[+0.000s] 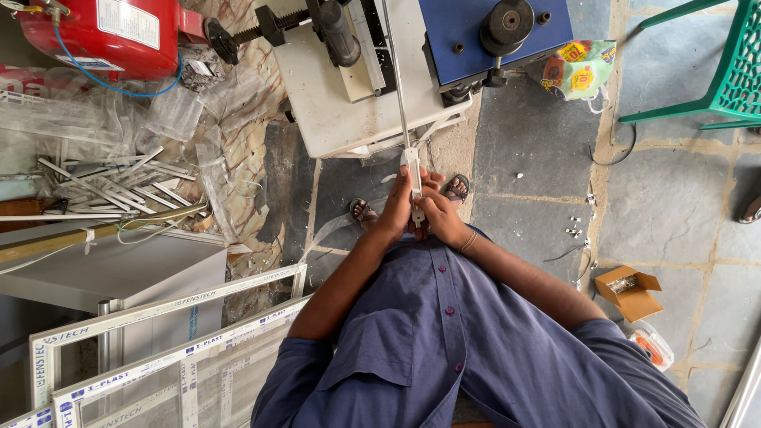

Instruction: The person uses a bench-mounted cutting machine to cut a long metal rod into shorter pieces. They position the rod, operate the cutting lever, and remove the cut pieces, repeating the process several times.

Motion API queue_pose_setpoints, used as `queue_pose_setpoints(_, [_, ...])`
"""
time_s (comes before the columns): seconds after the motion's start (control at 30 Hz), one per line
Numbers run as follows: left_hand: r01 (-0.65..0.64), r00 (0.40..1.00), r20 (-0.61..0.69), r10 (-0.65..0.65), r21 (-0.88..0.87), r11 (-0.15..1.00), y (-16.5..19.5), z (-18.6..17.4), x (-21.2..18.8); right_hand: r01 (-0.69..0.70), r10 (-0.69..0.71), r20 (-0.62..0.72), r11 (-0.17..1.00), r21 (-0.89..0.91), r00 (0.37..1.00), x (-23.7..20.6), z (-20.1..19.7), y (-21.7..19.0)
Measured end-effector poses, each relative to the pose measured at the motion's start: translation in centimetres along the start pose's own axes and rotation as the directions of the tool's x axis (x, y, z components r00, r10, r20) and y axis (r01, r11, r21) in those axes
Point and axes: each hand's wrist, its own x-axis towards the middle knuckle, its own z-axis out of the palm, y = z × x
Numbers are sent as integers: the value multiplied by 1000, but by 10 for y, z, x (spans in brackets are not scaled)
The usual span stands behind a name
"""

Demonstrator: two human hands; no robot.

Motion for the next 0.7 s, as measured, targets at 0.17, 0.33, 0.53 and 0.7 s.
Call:
queue_pose_setpoints(0.17, [-67,996,56,68,-26,997,-3,0,-3,3,-5,34,999,49,999,-1,2,-3])
queue_pose_setpoints(0.33, [80,997,-10,-83,-136,987,2,-2,-9,-31,28,-35,996,-87,999,-4,4,-17])
queue_pose_setpoints(0.53, [55,998,-23,-61,-184,981,1,-6,-12,-43,43,31,999,-11,999,-3,4,-18])
queue_pose_setpoints(0.7, [51,996,-56,-63,-190,980,-5,-9,-13,-1,6,82,999,-55,997,-3,1,-11])
